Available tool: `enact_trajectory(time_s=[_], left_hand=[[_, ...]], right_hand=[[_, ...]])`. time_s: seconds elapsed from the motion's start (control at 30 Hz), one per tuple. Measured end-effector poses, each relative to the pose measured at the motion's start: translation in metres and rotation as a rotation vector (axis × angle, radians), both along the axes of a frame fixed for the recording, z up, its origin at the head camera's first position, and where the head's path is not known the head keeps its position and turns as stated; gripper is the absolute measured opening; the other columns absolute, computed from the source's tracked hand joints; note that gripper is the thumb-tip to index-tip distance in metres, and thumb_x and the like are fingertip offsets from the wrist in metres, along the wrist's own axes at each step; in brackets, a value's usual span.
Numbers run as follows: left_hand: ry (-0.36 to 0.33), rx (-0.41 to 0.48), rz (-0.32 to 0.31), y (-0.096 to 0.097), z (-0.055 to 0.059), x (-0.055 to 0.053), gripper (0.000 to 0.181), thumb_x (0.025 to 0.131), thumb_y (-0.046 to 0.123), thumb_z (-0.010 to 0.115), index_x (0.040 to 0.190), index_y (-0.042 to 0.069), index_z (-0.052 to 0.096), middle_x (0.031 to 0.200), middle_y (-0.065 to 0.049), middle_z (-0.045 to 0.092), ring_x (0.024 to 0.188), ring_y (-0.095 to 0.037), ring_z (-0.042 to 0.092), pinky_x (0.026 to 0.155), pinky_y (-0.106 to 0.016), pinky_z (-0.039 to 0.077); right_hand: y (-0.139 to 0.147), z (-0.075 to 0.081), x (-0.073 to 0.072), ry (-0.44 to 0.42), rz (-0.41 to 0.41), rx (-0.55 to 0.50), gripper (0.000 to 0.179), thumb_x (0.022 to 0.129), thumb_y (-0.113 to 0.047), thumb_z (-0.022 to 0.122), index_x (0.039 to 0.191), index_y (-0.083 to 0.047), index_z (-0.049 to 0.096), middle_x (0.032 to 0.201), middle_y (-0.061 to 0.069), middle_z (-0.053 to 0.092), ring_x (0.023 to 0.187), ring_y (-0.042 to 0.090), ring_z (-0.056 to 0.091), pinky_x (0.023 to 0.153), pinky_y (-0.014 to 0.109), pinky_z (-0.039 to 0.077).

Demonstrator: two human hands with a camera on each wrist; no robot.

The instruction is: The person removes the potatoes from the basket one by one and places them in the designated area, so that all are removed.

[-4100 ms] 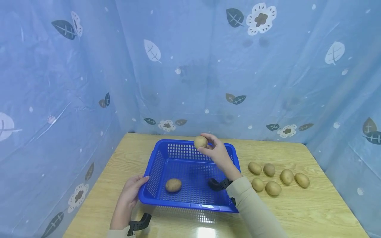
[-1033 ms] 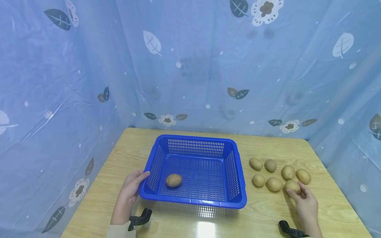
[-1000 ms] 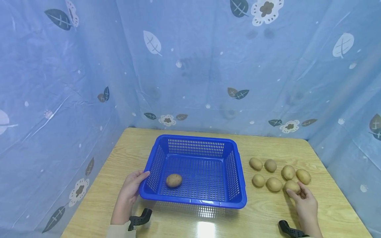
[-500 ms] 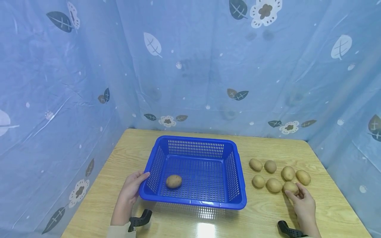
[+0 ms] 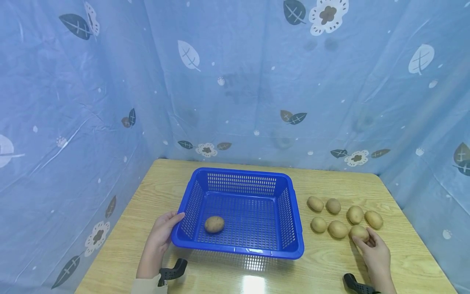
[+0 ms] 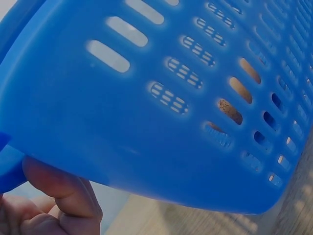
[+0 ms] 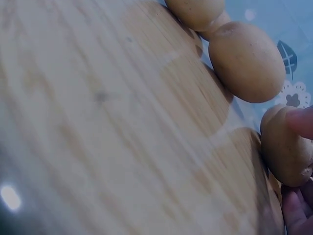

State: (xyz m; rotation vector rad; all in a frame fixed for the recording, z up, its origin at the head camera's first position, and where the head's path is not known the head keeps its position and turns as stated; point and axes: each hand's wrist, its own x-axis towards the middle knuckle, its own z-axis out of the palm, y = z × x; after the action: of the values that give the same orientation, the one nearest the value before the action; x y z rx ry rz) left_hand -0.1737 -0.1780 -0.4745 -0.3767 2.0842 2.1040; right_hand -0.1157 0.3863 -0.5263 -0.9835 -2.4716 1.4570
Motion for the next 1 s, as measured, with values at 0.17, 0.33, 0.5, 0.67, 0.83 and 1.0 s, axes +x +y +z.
enact_trajectory(time_s=[0.17,0.33,0.5,0.67,0.83,1.0], left_hand=[[0.0,-0.001,0.001,0.0,0.0,-0.001,0.042,0.094,0.022,0.057,0.121,-0.009,0.05,0.101,-0.014,0.068,0.09,-0.023,0.068,0.079,-0.033,0.059],[-0.001,0.001,-0.001,0.0,-0.001,-0.002,0.042,0.095,0.023,0.056,0.122,-0.009,0.05,0.102,-0.014,0.068,0.091,-0.023,0.068,0.079,-0.034,0.058],[0.005,0.013,-0.016,-0.001,-0.002,-0.001,0.043,0.096,0.022,0.054,0.124,-0.01,0.048,0.108,-0.018,0.066,0.095,-0.026,0.068,0.082,-0.037,0.058],[0.007,0.01,-0.008,0.0,-0.001,0.0,0.043,0.095,0.021,0.056,0.123,-0.01,0.049,0.106,-0.018,0.067,0.094,-0.026,0.068,0.081,-0.037,0.058],[0.008,0.006,-0.001,0.0,0.0,0.0,0.042,0.095,0.021,0.056,0.121,-0.01,0.049,0.103,-0.017,0.067,0.092,-0.026,0.069,0.08,-0.036,0.058],[0.008,0.015,-0.003,0.0,-0.001,0.0,0.042,0.095,0.021,0.056,0.121,-0.01,0.049,0.105,-0.017,0.067,0.093,-0.026,0.068,0.08,-0.036,0.058]], right_hand=[[0.002,0.001,0.001,-0.012,-0.01,0.013,0.078,0.091,-0.04,0.057,0.151,-0.008,0.018,0.148,0.02,0.031,0.114,0.017,0.039,0.08,0.01,0.036],[0.003,0.005,0.001,-0.019,-0.029,-0.005,0.081,0.091,-0.045,0.056,0.151,-0.008,0.017,0.151,0.019,0.027,0.127,0.026,0.033,0.105,0.026,0.035],[0.005,0.011,0.006,-0.002,-0.04,-0.007,0.081,0.091,-0.048,0.055,0.151,-0.006,0.017,0.152,0.017,0.026,0.132,0.026,0.03,0.112,0.024,0.03],[0.003,0.023,0.011,0.044,-0.051,-0.022,0.079,0.092,-0.044,0.055,0.151,-0.007,0.018,0.154,0.014,0.025,0.136,0.022,0.027,0.114,0.019,0.026],[-0.004,0.035,0.012,0.077,-0.035,-0.007,0.076,0.092,-0.04,0.057,0.151,-0.01,0.02,0.152,0.009,0.028,0.135,0.014,0.029,0.111,0.012,0.027],[-0.015,0.047,0.013,0.212,0.031,0.029,0.072,0.091,-0.03,0.063,0.148,-0.004,0.027,0.13,-0.01,0.044,0.115,-0.006,0.039,0.096,0.0,0.031]])
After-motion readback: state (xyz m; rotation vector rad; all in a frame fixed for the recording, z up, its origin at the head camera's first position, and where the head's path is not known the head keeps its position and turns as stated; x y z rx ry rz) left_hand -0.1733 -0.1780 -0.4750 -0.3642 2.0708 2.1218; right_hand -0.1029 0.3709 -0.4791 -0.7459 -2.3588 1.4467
